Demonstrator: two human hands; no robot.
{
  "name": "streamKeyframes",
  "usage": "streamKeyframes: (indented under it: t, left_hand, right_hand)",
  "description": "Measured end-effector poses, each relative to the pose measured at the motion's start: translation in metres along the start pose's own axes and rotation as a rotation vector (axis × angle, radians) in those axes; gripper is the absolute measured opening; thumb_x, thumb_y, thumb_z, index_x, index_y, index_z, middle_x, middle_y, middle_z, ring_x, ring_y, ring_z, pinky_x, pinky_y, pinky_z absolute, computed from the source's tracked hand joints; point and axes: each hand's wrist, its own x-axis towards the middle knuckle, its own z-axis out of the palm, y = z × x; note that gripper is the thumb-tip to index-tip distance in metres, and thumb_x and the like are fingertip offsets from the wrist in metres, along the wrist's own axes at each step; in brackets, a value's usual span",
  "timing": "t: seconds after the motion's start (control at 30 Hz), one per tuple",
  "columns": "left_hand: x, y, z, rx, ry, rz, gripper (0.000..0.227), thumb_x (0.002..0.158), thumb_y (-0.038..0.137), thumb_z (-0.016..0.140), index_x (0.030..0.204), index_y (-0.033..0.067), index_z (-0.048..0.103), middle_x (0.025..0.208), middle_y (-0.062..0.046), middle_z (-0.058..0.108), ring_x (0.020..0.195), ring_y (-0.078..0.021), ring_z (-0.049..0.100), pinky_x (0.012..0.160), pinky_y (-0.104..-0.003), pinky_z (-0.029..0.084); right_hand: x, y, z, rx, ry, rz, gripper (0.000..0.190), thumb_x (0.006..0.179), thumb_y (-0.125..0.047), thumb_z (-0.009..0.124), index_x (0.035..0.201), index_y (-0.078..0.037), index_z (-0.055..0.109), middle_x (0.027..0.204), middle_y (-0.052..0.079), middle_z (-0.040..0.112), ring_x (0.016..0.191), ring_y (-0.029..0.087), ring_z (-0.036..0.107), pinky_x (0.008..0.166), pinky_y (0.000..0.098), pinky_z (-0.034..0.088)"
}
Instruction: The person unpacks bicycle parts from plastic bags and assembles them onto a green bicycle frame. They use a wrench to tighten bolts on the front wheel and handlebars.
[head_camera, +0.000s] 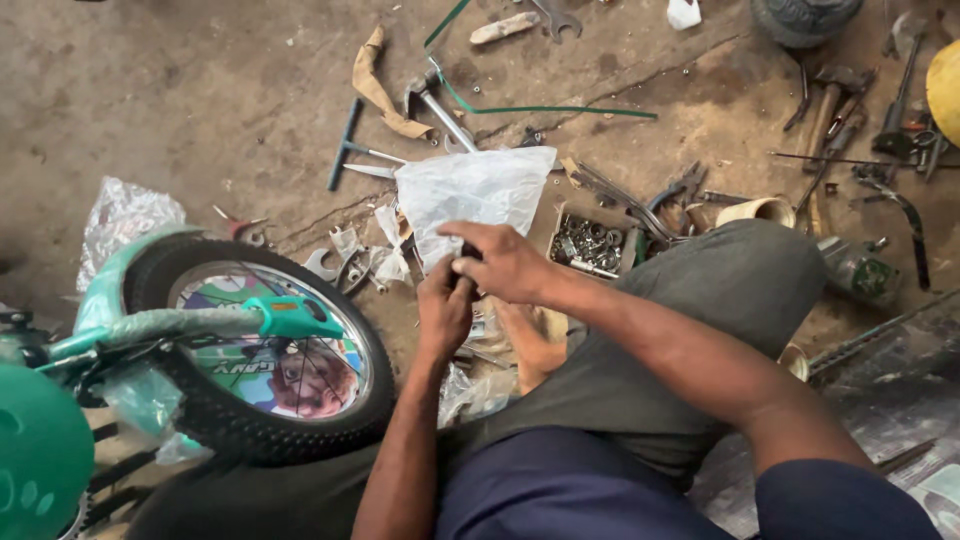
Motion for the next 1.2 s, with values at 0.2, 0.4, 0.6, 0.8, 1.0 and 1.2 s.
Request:
streamKeyframes:
  t: [0.2,0.4,0.6,0.8,1.0,1.2]
  left_hand:
    - [0.027,-0.054,-0.016,0.216,0.217,0.05,0.019,0.09,0.014,0.068,0.101,-0.0023,0.07,0.078,-0.007,0.068,0.068,-0.0139,0.06,0.062,-0.032,0.05]
    - [0.036,-0.072,-0.032,0.002,0.356,-0.211,0.02,0.089,0.015,0.071,0.1,-0.0024,0.069,0.08,-0.006,0.07,0.065,-0.0128,0.06,0.059,-0.031,0.05]
    - [0.045,-0.089,-0.041,-0.295,0.347,-0.251,0.023,0.089,0.014,0.072,0.107,0.0009,0.065,0.079,-0.004,0.064,0.061,-0.0121,0.058,0.054,-0.029,0.046]
    - [0.049,-0.119,-0.065,-0.349,0.521,-0.297,0.022,0.088,0.015,0.074,0.105,0.0026,0.068,0.082,-0.002,0.061,0.063,-0.0103,0.054,0.054,-0.028,0.044]
    - [0.041,-0.127,-0.061,0.021,0.469,-0.26,0.034,0.089,0.021,0.071,0.115,-0.0007,0.07,0.098,-0.009,0.074,0.086,-0.0195,0.067,0.079,-0.034,0.053]
    - [0.042,-0.116,-0.052,0.289,0.315,-0.322,0.044,0.085,0.031,0.075,0.117,0.0008,0.069,0.104,-0.019,0.075,0.095,-0.031,0.072,0.085,-0.042,0.055]
  right_hand:
    - [0.02,-0.007,-0.016,-0.388,-0.496,0.197,0.052,0.091,-0.022,0.067,0.141,-0.013,0.057,0.121,0.018,0.067,0.108,0.036,0.066,0.093,0.0461,0.052]
    - [0.056,-0.018,-0.117,-0.405,-0.539,0.149,0.051,0.088,-0.03,0.071,0.135,-0.015,0.062,0.129,0.012,0.067,0.118,0.031,0.065,0.1,0.0437,0.05]
    - [0.132,0.013,-0.188,-0.688,-0.608,0.261,0.069,0.084,-0.039,0.075,0.146,-0.016,0.056,0.132,0.016,0.068,0.113,0.036,0.066,0.098,0.0483,0.052]
    - [0.128,0.229,-0.071,-0.846,-0.433,0.084,0.102,0.068,-0.059,0.088,0.148,-0.009,0.048,0.145,0.028,0.051,0.131,0.048,0.049,0.103,0.0618,0.042]
    - [-0.006,0.3,0.114,-0.351,-0.577,-0.147,0.031,0.081,-0.015,0.072,0.111,-0.019,0.078,0.119,0.01,0.075,0.106,0.029,0.071,0.096,0.0418,0.056]
    - [-0.035,0.23,0.157,0.287,-1.536,0.366,0.046,0.078,-0.025,0.077,0.122,-0.012,0.069,0.093,0.007,0.074,0.075,0.017,0.067,0.065,0.0372,0.057]
